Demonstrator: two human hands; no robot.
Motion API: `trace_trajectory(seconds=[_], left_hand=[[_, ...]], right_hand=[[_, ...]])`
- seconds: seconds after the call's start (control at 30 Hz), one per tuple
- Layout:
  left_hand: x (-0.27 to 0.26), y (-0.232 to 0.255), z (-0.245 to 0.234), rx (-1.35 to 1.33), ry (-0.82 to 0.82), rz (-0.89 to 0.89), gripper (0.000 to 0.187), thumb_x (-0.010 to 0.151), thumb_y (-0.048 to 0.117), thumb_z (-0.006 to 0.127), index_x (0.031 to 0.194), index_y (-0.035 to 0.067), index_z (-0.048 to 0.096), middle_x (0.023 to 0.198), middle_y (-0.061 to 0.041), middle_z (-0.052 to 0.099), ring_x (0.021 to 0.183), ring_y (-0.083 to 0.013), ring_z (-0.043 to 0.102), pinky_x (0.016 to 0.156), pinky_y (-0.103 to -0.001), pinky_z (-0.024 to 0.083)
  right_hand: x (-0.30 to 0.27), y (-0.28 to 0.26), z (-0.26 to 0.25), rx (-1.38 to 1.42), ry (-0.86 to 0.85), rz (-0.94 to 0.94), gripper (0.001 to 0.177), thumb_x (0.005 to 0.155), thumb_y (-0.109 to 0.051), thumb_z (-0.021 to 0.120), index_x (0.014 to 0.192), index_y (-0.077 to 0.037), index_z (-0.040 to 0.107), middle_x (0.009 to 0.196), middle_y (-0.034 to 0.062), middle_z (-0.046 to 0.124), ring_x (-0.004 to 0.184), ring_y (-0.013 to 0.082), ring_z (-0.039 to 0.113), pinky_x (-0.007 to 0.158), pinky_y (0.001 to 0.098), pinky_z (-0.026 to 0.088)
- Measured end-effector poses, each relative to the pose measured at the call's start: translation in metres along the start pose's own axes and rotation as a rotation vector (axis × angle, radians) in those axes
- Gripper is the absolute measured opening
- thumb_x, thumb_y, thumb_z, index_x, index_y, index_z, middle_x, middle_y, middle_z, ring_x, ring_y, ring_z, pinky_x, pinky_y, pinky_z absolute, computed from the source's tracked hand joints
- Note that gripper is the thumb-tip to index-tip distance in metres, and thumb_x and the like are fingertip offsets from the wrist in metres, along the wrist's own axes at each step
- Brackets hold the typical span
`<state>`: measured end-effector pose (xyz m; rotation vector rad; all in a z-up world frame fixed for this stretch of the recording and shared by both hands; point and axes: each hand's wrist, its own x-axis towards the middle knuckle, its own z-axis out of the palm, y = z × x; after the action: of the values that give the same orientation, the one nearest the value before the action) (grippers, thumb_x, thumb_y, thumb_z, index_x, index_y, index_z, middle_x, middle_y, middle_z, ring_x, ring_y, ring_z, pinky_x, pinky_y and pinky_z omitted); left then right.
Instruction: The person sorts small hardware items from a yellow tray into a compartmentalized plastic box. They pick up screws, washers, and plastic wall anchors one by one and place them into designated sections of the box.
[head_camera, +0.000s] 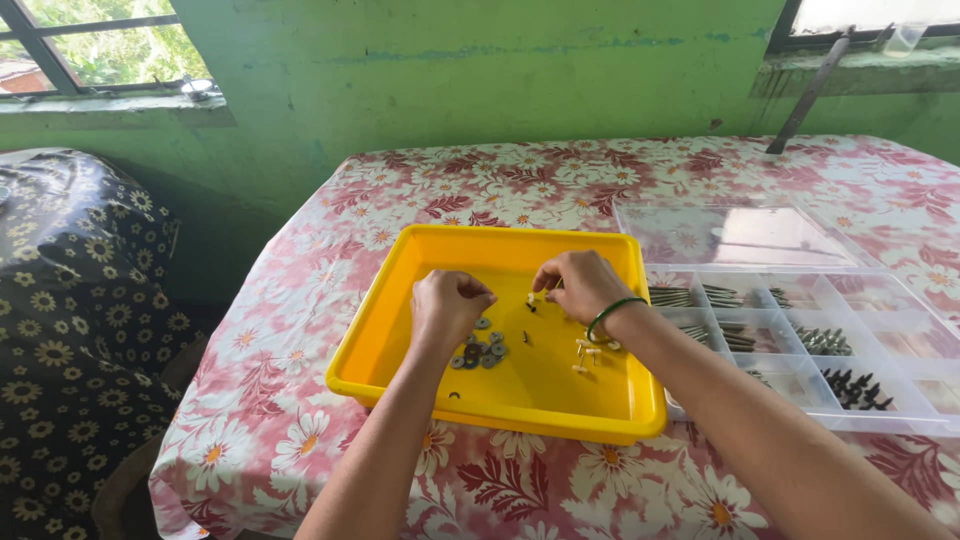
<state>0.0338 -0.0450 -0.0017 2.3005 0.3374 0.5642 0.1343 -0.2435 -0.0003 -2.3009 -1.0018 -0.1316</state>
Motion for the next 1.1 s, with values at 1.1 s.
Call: trace_trajectory(seconds=[1.1], left_hand=[[0.008,-0.020,0.031,-0.545,-0.371,-0.228,0.019,0.096,0.002,0.060,0.113,-0.003,0.063,0.090,-0.017,0.077,0.077,-0.0183,0.076,0.067,-0.030,0.064]], right_hand=[[0.011,0.020,0.014,0.614,-0.191,0.169,0.019,0.090,-0.012,0.072,0.105,-0.003,0.081,0.085,0.0033,0.077,0.073,0.0089,0.070,0.068,0.0260,0.058]])
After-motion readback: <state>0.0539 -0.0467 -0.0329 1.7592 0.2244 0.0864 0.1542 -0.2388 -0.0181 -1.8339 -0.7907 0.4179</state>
